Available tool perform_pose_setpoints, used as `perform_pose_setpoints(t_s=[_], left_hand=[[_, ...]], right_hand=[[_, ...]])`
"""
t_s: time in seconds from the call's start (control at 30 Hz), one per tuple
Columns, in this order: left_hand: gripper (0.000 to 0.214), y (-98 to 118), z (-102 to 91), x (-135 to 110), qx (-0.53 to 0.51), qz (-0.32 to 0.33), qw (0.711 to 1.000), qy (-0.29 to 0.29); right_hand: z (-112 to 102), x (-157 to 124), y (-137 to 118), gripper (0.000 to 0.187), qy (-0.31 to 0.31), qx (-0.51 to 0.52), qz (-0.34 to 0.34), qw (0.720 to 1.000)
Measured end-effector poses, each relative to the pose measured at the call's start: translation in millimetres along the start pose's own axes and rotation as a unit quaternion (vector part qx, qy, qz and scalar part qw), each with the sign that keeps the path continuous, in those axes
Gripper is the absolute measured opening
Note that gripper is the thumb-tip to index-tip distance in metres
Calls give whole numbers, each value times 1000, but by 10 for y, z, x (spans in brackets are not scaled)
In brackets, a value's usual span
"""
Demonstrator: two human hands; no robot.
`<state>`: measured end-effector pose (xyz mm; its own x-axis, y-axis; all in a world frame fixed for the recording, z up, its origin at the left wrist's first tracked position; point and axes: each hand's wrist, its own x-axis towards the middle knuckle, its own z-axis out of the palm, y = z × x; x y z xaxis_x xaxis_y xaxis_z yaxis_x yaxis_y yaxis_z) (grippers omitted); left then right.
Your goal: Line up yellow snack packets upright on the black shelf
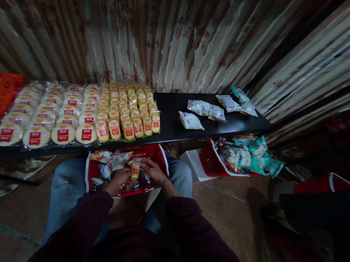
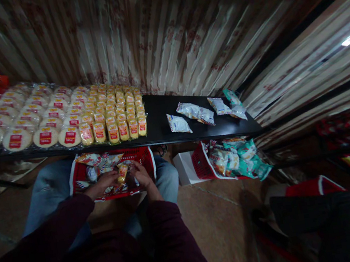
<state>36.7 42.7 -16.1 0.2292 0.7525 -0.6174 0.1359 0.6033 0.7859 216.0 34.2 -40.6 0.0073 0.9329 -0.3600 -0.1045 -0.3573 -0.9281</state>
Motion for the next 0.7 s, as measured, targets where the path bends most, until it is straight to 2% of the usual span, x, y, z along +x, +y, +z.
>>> perform_pose_setpoints(t_s=[0.1,0.3,0.4,0.57,0.7], left_hand=[[25,8,77,-73,-62,-31,998,3],[27,-3,145,-167,-55,-23,998,32],[27,-3,147,-217,-52,11,998,42],[20,-34,177,-332,-12,103,990,98],[25,-62,199,-421,42,114,984,127]], right_hand=[[71,-100,-40,58,-8,71,31,997],[173,-266,-107,66,-1,91,-8,996],[209,-320,-118,66,10,96,-30,995],[292,-412,-110,62,29,104,-42,993],[371,-488,-83,56,19,76,-51,996]])
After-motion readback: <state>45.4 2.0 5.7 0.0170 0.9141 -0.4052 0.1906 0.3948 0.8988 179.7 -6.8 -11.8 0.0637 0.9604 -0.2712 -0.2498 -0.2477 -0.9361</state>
